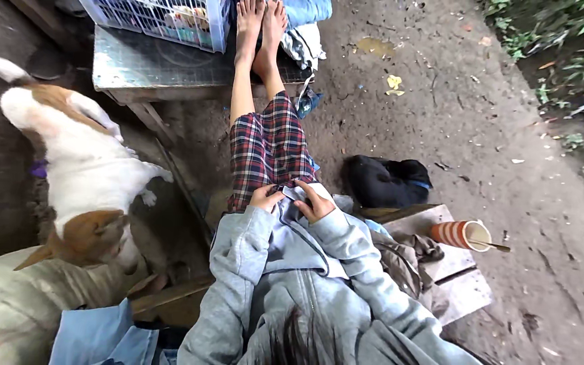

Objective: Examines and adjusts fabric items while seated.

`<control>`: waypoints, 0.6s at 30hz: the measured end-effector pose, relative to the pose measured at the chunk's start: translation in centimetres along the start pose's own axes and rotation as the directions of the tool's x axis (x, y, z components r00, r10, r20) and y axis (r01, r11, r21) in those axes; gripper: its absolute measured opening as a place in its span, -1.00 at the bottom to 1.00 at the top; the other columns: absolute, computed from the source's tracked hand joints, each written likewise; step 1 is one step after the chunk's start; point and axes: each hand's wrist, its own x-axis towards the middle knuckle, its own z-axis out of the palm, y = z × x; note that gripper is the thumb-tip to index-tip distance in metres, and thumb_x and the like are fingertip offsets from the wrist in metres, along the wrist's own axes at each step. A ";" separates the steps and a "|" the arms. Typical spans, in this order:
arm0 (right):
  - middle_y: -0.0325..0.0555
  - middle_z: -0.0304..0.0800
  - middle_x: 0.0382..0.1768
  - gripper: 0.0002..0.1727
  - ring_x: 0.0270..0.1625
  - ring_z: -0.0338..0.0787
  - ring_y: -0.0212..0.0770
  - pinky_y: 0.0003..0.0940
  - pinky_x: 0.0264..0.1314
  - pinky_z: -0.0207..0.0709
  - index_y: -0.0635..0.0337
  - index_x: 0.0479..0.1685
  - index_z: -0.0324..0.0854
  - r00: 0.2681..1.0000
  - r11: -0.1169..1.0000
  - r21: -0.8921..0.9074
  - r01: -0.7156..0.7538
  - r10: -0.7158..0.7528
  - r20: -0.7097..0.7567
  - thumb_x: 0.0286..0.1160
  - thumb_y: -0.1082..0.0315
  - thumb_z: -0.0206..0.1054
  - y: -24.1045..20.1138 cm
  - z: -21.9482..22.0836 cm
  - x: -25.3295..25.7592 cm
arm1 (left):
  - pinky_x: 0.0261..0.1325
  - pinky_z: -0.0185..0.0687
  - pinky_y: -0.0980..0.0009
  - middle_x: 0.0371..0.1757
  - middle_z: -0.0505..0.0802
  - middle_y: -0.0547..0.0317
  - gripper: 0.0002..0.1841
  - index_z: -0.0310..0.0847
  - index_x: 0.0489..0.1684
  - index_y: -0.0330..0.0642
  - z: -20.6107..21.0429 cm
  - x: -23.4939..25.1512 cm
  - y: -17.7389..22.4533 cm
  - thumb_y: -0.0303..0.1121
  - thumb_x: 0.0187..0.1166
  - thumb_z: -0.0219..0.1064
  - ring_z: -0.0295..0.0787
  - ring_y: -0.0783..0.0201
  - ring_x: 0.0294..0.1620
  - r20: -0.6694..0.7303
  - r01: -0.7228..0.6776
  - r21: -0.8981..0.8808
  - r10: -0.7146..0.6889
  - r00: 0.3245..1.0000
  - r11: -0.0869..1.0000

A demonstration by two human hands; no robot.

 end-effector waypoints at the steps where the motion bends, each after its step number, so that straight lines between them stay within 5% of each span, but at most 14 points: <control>1: 0.37 0.80 0.17 -0.38 0.07 0.84 0.34 0.25 0.21 0.59 0.25 0.70 0.36 1.000 1.000 0.009 0.013 -0.013 0.004 0.74 0.15 0.21 0.0 0.0 0.1 | 0.21 0.56 0.43 0.02 0.80 -0.17 -0.71 0.60 0.19 -0.59 0.1 0.1 -0.2 -0.70 0.52 0.34 0.68 0.38 -0.04 -0.007 -0.004 0.011 0.004 1.000 1.000; 3: 0.34 0.81 0.19 -0.48 0.11 0.86 0.28 0.18 0.28 0.62 0.29 0.61 0.48 0.996 0.993 0.079 0.088 -0.086 -0.033 0.75 0.24 0.17 0.7 0.3 0.2 | 0.22 0.56 0.41 0.02 0.80 -0.17 -0.70 0.62 0.18 -0.57 0.1 0.3 -0.3 -0.69 0.50 0.37 0.69 0.36 -0.02 -0.029 -0.003 0.012 0.003 1.000 1.000; 6: 0.30 0.86 -0.10 -0.54 -0.17 0.84 0.09 -0.01 0.10 0.66 0.41 0.51 0.54 0.992 0.974 0.202 0.104 -0.087 -0.093 0.76 0.36 0.09 1.5 0.5 0.4 | 0.24 0.56 0.39 0.01 0.81 -0.14 -0.71 0.64 0.16 -0.56 0.1 0.4 -0.4 -0.65 0.50 0.41 0.69 0.35 -0.02 -0.040 -0.004 0.002 0.004 0.999 1.000; 10: 0.28 0.84 -0.21 -0.43 -0.27 0.80 0.12 0.07 -0.01 0.64 0.33 0.69 0.36 0.994 0.983 0.151 0.104 -0.097 -0.055 0.76 0.25 0.12 2.0 0.5 0.1 | 0.24 0.55 0.38 0.03 0.80 -0.16 -0.71 0.63 0.18 -0.55 0.1 0.4 -0.4 -0.64 0.53 0.38 0.68 0.35 -0.02 -0.037 -0.011 0.014 0.012 0.999 1.000; 18: 0.35 0.81 0.16 -0.39 -0.02 0.85 0.32 0.24 0.13 0.61 0.14 0.78 0.29 0.998 0.998 0.006 0.060 -0.060 0.018 0.78 0.15 0.13 0.5 0.3 0.0 | 0.23 0.57 0.41 0.04 0.79 -0.18 -0.63 0.58 0.24 -0.58 0.0 0.4 -0.9 -0.73 0.43 0.39 0.69 0.35 -0.02 -0.014 -0.042 0.013 0.043 0.999 0.999</control>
